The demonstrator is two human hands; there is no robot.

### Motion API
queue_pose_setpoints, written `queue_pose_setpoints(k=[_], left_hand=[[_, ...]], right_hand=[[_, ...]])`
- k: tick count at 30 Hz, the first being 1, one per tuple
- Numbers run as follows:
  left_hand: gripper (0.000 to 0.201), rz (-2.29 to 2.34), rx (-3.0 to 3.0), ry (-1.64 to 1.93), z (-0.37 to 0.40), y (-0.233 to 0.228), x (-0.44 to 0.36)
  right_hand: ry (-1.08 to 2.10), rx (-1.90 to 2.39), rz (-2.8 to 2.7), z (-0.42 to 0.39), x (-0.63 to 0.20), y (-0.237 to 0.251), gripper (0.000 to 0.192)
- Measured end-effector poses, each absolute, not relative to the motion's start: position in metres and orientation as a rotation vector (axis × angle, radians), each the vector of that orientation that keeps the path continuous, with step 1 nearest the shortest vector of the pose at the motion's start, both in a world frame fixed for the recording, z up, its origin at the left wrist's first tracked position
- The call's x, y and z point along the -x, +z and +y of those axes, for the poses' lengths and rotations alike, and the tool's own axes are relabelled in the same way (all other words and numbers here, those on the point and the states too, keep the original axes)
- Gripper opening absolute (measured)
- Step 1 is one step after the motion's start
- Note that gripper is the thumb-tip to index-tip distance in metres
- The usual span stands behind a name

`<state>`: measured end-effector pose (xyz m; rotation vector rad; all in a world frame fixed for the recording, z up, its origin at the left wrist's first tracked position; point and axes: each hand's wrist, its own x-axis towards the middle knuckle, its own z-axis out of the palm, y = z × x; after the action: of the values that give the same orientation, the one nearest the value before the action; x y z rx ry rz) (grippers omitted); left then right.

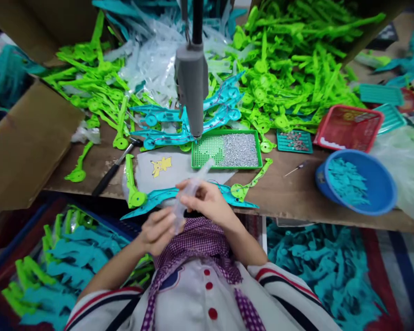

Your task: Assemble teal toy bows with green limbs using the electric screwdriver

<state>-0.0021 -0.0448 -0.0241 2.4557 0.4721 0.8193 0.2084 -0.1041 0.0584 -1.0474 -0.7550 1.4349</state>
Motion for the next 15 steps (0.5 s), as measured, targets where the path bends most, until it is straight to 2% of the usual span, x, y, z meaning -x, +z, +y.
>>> queue_pose_setpoints(k=[1,3,8,12,15], left_hand=[[0.066,0.279,-2.492,0.972,-0.06,-0.026,0.0],[0.069,0.071,-2.504,1.108,-0.078,-0.02,-0.018],[0.038,0.161,-2.467,0.751,-0.066,0.008,-0.095],[0.017,0.288,-2.425,0.744,-0.038,0.017,-0.15],[0.013,0.4,-2.294,0.773,-0.025,0.016,-0.173]], right_hand=[[1.467,1.055,-0.735,-0.117,-0.211,0.05,0.029],[1.399,1.122,-0.638,-0.144,-0.227,0.033,0.03],[0.671,1.543,-0.308,-0.202,-0.322,0.008,0.05],[0.092,1.792,-0.471,-0.222,-0.371,0.008,0.034],[-0.042,1.752,-0.547,-0.223,-0.37,-0.001,0.02]])
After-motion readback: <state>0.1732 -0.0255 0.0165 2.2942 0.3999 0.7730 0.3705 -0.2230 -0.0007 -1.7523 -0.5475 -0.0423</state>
